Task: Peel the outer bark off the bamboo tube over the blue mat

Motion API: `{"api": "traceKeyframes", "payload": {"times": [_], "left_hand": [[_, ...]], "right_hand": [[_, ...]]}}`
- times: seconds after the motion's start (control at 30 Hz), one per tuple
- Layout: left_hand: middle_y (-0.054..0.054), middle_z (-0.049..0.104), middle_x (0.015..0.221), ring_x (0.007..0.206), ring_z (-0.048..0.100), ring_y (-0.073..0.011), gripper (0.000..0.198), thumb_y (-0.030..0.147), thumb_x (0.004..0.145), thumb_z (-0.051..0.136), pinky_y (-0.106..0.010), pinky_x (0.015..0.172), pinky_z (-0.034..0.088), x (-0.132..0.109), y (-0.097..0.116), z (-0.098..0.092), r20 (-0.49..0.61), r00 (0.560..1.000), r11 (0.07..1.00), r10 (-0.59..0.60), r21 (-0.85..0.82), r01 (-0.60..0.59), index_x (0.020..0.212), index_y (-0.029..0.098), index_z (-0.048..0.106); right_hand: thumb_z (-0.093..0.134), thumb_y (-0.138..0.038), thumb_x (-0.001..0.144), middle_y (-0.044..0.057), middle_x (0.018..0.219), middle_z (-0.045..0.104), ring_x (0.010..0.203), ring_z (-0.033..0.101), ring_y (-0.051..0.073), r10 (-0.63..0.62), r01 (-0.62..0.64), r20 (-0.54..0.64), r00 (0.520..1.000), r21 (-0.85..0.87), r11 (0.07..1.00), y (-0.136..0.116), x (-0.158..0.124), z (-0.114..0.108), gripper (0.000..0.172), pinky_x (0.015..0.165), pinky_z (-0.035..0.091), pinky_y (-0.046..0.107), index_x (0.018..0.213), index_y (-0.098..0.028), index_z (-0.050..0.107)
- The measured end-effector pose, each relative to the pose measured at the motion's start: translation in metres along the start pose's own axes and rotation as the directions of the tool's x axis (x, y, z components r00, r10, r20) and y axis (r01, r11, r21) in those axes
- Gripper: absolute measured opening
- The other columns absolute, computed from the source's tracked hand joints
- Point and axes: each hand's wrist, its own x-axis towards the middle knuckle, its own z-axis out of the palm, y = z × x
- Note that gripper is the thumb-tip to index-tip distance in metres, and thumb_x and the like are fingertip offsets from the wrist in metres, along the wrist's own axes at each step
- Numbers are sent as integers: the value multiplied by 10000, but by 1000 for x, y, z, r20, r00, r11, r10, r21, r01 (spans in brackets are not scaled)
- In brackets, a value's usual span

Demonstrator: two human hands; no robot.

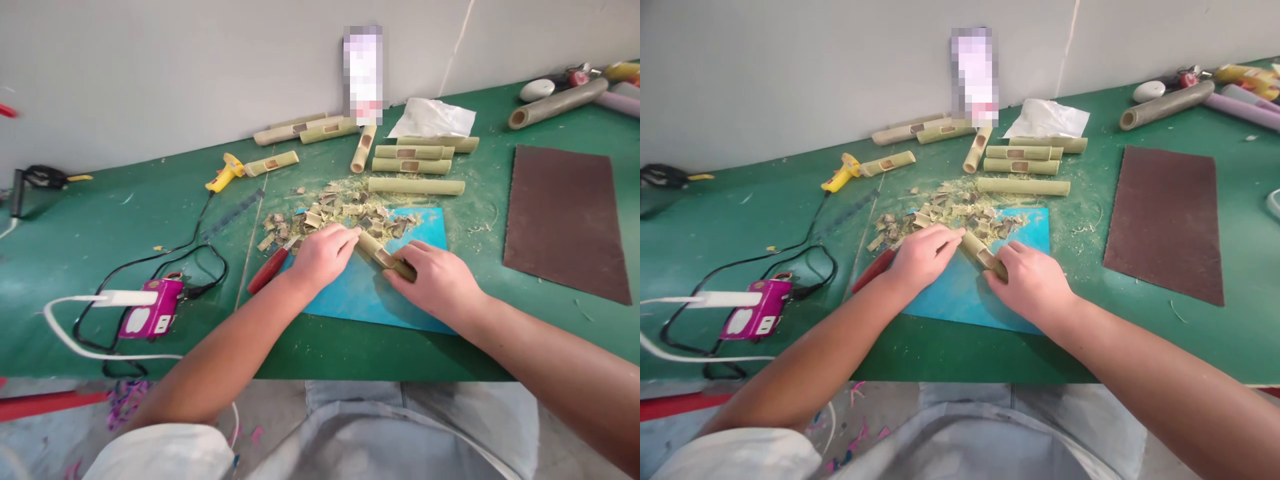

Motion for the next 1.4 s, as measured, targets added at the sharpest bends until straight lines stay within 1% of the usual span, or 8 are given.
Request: {"api": "traceKeyframes", "payload": {"times": [0.1, 0.23, 0.37, 0.5, 0.83, 0.93, 1.3, 1.4], "left_hand": [[-73, 709, 894, 791, 669, -133, 236, 232, 965, 493, -231, 736, 539, 0, 0, -1, 33, 999, 999, 31, -42, -30, 1069, 145, 686], [-73, 708, 899, 809, 670, -141, 240, 244, 964, 492, -247, 761, 544, 0, -1, 0, 1, 999, 998, -53, -17, 53, 1048, 152, 696], [-75, 714, 942, 837, 678, -142, 242, 232, 966, 488, -235, 757, 542, 1, 0, 3, 51, 999, 999, 5, -39, -3, 1099, 153, 674], [-73, 718, 917, 831, 679, -150, 239, 250, 965, 490, -246, 759, 545, 3, -3, 2, 3, 1000, 1000, -20, 5, 20, 1055, 157, 691], [-73, 708, 898, 806, 674, -141, 240, 236, 968, 485, -228, 748, 532, -3, 3, 2, -15, 1000, 999, -27, 40, 28, 1048, 145, 692], [-64, 706, 902, 803, 671, -131, 248, 237, 972, 478, -213, 737, 527, -3, 6, 3, 55, 998, 999, 20, 30, -22, 1102, 158, 673], [-59, 698, 855, 762, 660, -123, 233, 217, 968, 488, -207, 704, 521, -4, 6, 2, 2, 1000, 997, 18, 74, -18, 1052, 129, 687], [-63, 703, 874, 775, 666, -125, 244, 207, 966, 490, -209, 709, 524, -5, 6, 2, 43, 998, 997, 53, 49, -56, 1112, 120, 665]], "right_hand": [[544, -387, 843, 23, 794, 604, 675, 542, 146, -24, 24, 3, 1000, -27, 999, 0, -2, 2, 208, 555, 308, 274, 819, -195, 618], [516, -373, 871, 37, 831, 618, 714, 564, 159, -55, 54, -17, 998, -72, 996, -1, -4, 2, 217, 568, 318, 282, 867, -193, 636], [501, -326, 886, 64, 841, 623, 722, 584, 176, -79, 98, 105, 991, -183, 978, -8, 2, -6, 201, 555, 305, 296, 844, -180, 633], [536, -322, 859, 57, 824, 620, 680, 577, 177, -56, 100, 203, 978, -214, 972, -10, 9, -13, 156, 520, 262, 297, 839, -193, 620], [514, -367, 860, 31, 800, 598, 651, 517, 136, -143, 145, 30, 989, -81, 986, 7, 1, 2, 203, 576, 303, 277, 789, -189, 581], [529, -379, 846, 26, 781, 587, 632, 498, 130, -129, 130, 21, 991, -70, 989, 6, 2, 3, 208, 566, 289, 277, 760, -193, 562], [531, -385, 848, 18, 796, 589, 637, 500, 125, -110, 111, 20, 994, -87, 990, 4, 2, 2, 209, 558, 279, 267, 785, -190, 571], [537, -396, 847, 21, 790, 589, 639, 506, 130, -113, 115, 27, 993, -96, 989, 4, 2, 1, 221, 558, 282, 268, 779, -189, 572]]}}
